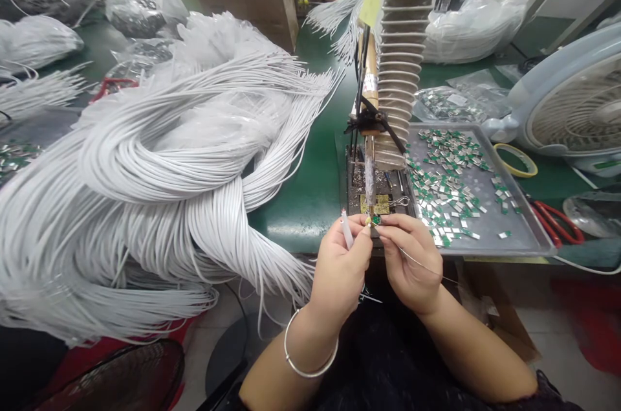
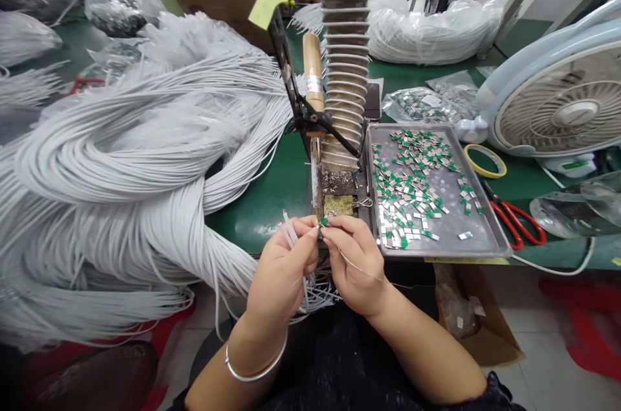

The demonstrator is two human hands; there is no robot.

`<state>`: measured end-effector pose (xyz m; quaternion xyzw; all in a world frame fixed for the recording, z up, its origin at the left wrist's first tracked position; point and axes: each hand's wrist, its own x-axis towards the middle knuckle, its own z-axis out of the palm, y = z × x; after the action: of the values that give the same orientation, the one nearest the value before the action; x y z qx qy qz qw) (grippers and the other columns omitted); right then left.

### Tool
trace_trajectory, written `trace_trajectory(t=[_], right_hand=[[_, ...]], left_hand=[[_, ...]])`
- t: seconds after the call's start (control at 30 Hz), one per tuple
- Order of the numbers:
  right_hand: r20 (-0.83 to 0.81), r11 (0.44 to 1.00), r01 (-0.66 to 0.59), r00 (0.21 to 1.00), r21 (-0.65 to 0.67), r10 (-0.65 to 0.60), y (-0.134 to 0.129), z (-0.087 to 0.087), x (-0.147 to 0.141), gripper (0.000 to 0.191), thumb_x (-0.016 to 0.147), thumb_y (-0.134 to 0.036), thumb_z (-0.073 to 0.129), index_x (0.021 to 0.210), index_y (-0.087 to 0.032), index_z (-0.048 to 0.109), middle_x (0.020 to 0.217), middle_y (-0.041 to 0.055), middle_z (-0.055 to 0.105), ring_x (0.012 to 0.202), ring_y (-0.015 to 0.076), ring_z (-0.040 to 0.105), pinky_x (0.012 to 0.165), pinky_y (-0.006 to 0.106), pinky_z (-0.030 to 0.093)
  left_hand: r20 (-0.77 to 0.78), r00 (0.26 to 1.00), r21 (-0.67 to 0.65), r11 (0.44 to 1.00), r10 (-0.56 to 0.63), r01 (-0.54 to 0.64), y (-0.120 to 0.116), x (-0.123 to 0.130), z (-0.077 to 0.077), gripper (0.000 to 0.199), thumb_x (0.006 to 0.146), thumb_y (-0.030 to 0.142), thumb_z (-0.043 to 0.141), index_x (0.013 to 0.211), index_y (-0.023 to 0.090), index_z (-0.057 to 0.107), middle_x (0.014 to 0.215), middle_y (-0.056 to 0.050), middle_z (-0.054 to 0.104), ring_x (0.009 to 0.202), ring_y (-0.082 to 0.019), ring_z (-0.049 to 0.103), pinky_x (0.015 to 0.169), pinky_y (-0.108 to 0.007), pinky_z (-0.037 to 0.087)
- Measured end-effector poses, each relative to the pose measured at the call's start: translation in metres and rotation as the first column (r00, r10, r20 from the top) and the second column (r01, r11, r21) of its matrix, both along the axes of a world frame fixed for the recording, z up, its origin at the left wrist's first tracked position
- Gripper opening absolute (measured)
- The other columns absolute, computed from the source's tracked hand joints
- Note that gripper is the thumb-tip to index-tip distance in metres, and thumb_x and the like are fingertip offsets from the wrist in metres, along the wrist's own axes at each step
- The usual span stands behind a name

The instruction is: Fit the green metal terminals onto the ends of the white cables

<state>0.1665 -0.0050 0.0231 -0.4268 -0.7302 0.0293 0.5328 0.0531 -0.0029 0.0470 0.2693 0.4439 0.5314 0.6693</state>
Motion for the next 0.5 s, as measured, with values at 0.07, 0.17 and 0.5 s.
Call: trace_trajectory(t=[0.07,0.17,0.5], right_hand=[[0.006,1.000,0.003,1.000,0.003,-0.003,0.0001,0.0009,-0.0003,0.028,0.082,-0.005,0.052,0.104,-0.020,0.061,0.098,0.0082,0.061,0.092,0.0180,0.062,0.077,0.034,0.056],[0.011,1.000,0.000,1.000,0.006,0.000,0.0009,0.0015,-0.0010,0.028,0.082,-0.004,0.053,0.104,-0.020,0.061,0.099,0.0083,0.061,0.092,0.0176,0.061,0.077,0.033,0.056],[-0.006,1.000,-0.004,1.000,0.021,0.004,0.0011,0.0046,-0.0025,0.026,0.081,-0.003,0.053,0.102,-0.018,0.061,0.099,0.0082,0.061,0.092,0.0163,0.061,0.079,0.031,0.054]], left_hand=[[-0.002,1.000,0.001,1.000,-0.004,0.004,0.0003,-0.0003,0.0011,0.015,0.079,0.017,0.058,0.067,0.015,0.050,0.074,0.002,0.050,0.051,-0.002,0.039,0.049,-0.015,0.034],[0.002,1.000,0.002,1.000,-0.007,0.007,0.0004,-0.0008,0.0032,0.015,0.079,0.017,0.058,0.067,0.015,0.049,0.072,0.003,0.049,0.048,-0.001,0.037,0.046,-0.014,0.032],[0.029,0.999,0.004,1.000,-0.021,0.021,-0.0003,-0.0013,0.0056,0.014,0.079,0.020,0.058,0.069,0.015,0.049,0.066,0.006,0.044,0.043,0.000,0.031,0.041,-0.014,0.026]])
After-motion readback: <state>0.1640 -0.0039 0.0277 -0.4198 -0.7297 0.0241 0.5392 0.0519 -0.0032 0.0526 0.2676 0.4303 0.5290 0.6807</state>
